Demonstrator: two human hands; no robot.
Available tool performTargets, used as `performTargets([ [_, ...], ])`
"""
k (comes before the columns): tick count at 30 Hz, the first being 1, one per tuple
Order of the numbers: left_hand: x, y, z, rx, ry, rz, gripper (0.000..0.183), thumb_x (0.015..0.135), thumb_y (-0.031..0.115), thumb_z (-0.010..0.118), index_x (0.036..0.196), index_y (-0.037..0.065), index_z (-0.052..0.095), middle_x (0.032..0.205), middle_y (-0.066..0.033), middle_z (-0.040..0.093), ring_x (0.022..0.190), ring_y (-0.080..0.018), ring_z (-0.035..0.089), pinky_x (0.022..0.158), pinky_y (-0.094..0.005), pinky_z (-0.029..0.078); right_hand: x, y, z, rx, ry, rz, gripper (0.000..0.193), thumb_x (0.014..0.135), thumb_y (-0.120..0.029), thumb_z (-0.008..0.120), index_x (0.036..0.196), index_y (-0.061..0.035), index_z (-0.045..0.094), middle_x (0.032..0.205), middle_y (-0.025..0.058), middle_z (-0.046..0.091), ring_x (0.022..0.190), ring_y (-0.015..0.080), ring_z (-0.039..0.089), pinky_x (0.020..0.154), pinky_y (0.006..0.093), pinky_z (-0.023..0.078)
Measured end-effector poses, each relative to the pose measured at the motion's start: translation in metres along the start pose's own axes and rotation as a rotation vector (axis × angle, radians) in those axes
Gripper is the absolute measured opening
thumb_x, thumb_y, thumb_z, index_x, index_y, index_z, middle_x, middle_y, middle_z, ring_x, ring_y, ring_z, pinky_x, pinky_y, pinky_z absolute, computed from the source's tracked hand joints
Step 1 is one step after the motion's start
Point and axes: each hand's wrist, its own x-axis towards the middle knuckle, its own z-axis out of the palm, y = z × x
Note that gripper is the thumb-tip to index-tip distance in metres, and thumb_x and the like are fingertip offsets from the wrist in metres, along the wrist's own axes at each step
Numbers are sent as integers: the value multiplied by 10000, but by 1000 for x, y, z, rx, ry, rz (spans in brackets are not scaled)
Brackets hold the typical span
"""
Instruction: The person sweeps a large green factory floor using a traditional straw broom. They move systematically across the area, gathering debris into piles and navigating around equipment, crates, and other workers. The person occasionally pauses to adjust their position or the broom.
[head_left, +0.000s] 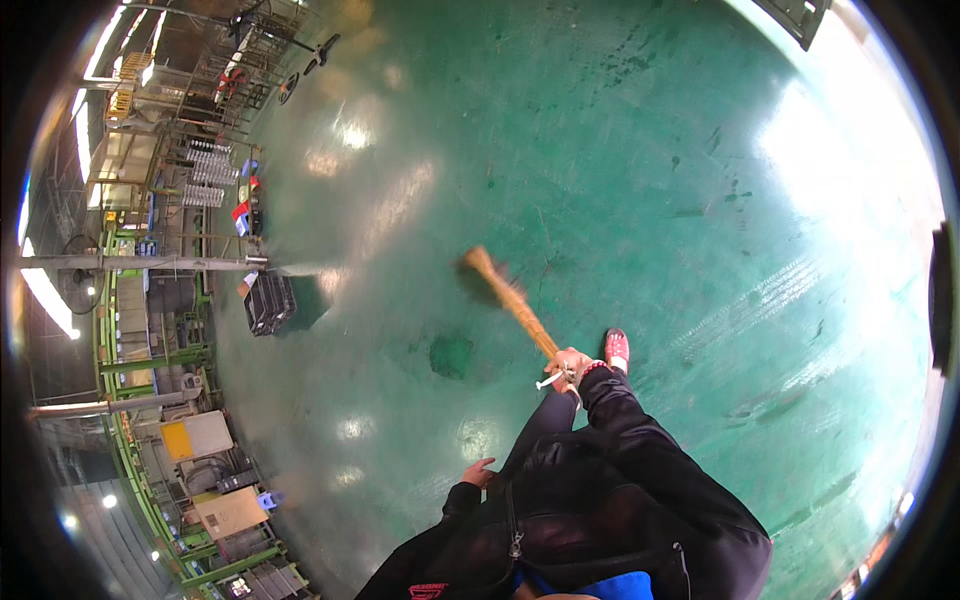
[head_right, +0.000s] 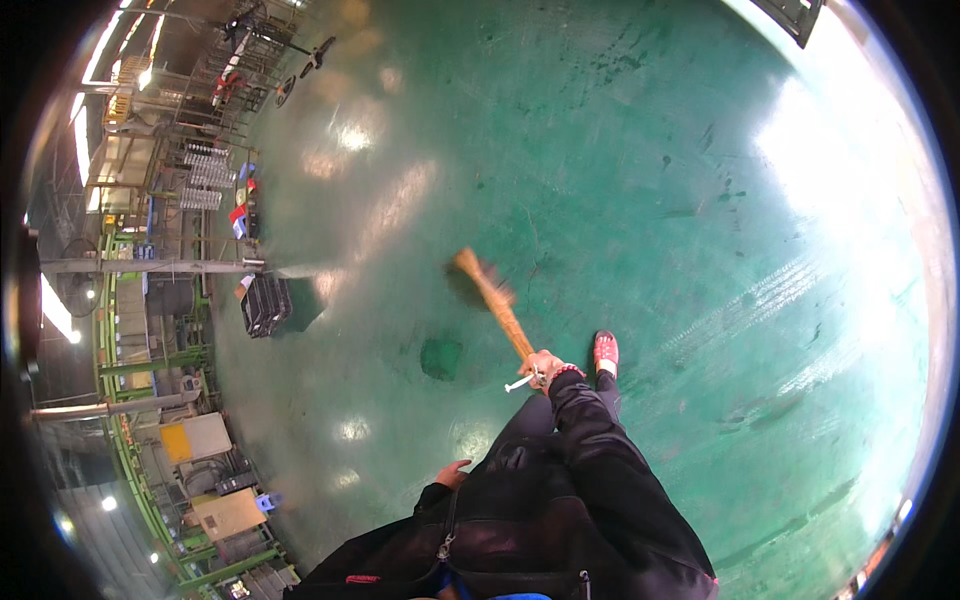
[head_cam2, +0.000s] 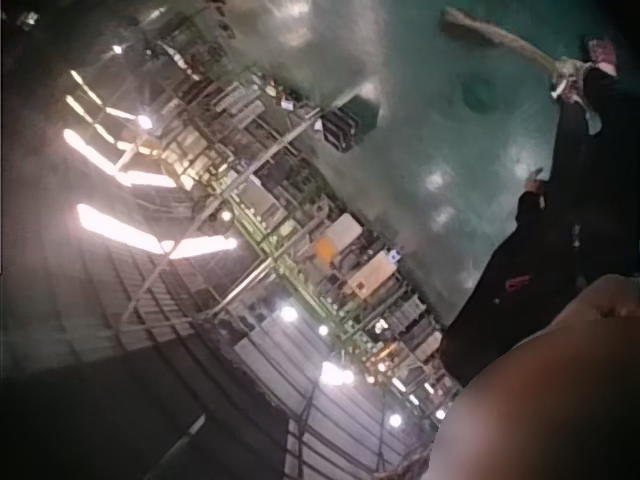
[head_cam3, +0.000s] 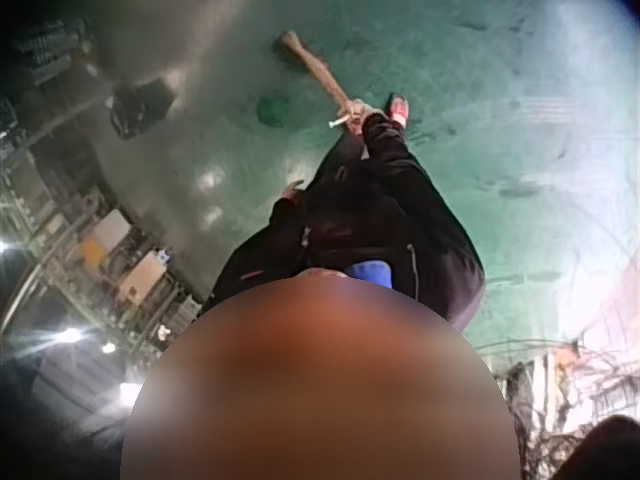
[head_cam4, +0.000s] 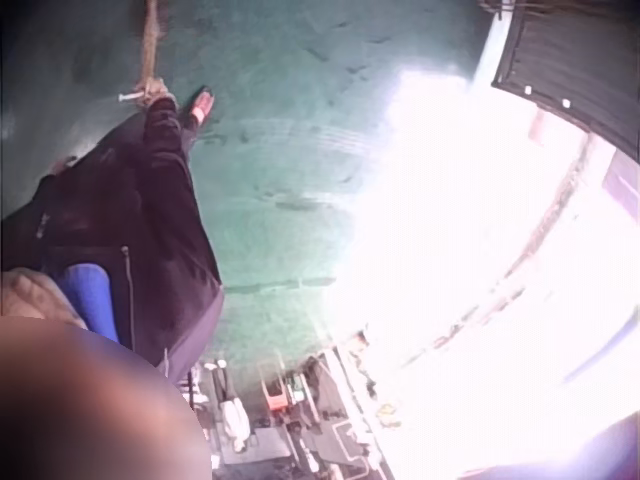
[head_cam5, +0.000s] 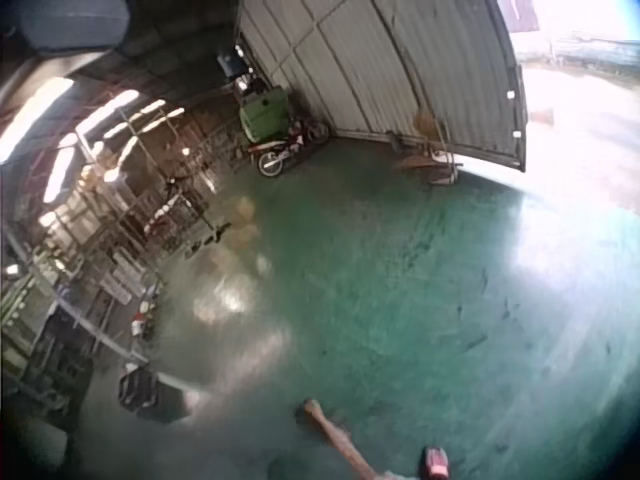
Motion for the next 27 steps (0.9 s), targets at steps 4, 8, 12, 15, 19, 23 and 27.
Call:
performTargets([
  [4, 21, 13, -17, -100, -43, -10, 448, 664, 13, 502, 1085, 167, 496, 721, -100, 579, 617, -171, 566, 532, -323, 484, -20, -30, -43, 1304, -259, 805, 209, 738, -81, 541, 585, -91, 399, 410, -7, 360, 287, 117, 315, 294, 266, 223],
  [8, 61, 30, -32, -131, -71, -70, 476, 667, -26, 466, 1103, 166, 471, 653, -108, 546, 596, -188, 554, 519, -357, 490, -107, -38, -109, 1362, -6, 713, 130, 725, -27, 543, 705, -63, 419, 480, -27, 354, 342, 58, 328, 320, 219, 235],
  [12, 126, 41, -44, 129, -2, 23, 415, 662, 164, 601, 1070, 171, 522, 809, -138, 591, 669, -239, 579, 618, -313, 454, -181, -29, -163, 1267, 457, 551, 181, 680, 23, 527, 687, -66, 370, 491, -18, 350, 335, 64, 315, 304, 209, 229],
  [15, 169, 52, -64, -53, -80, 190, 401, 674, 214, 607, 1064, 169, 522, 873, -136, 584, 725, -241, 575, 662, -305, 446, -187, -7, -201, 1295, 724, 499, 170, 667, 32, 511, 674, -65, 372, 479, -19, 347, 330, 78, 327, 300, 215, 242],
  [19, 195, 88, -114, 49, 18, 245, 382, 693, 134, 572, 1070, 137, 513, 892, -104, 587, 731, -219, 571, 656, -301, 447, -152, 46, -277, 1247, 1063, 550, 130, 690, -45, 507, 655, -67, 384, 460, -22, 315, 321, 100, 327, 295, 209, 258],
  [23, 194, 114, -164, -556, -65, -139, 444, 707, 32, 518, 1133, 133, 448, 829, -88, 593, 681, -159, 570, 567, -290, 459, -104, 99, -360, 1674, 1113, 335, 109, 722, -23, 460, 682, -42, 360, 500, 0, 316, 346, 89, 333, 300, 187, 309],
  [27, 189, 105, -200, -527, -95, -307, 473, 692, 18, 540, 1141, 131, 440, 821, -83, 591, 668, -162, 569, 554, -279, 454, -1, 135, -362, 1828, 948, 368, 103, 758, -30, 402, 663, 6, 394, 480, 0, 291, 322, 78, 289, 298, 189, 261],
])
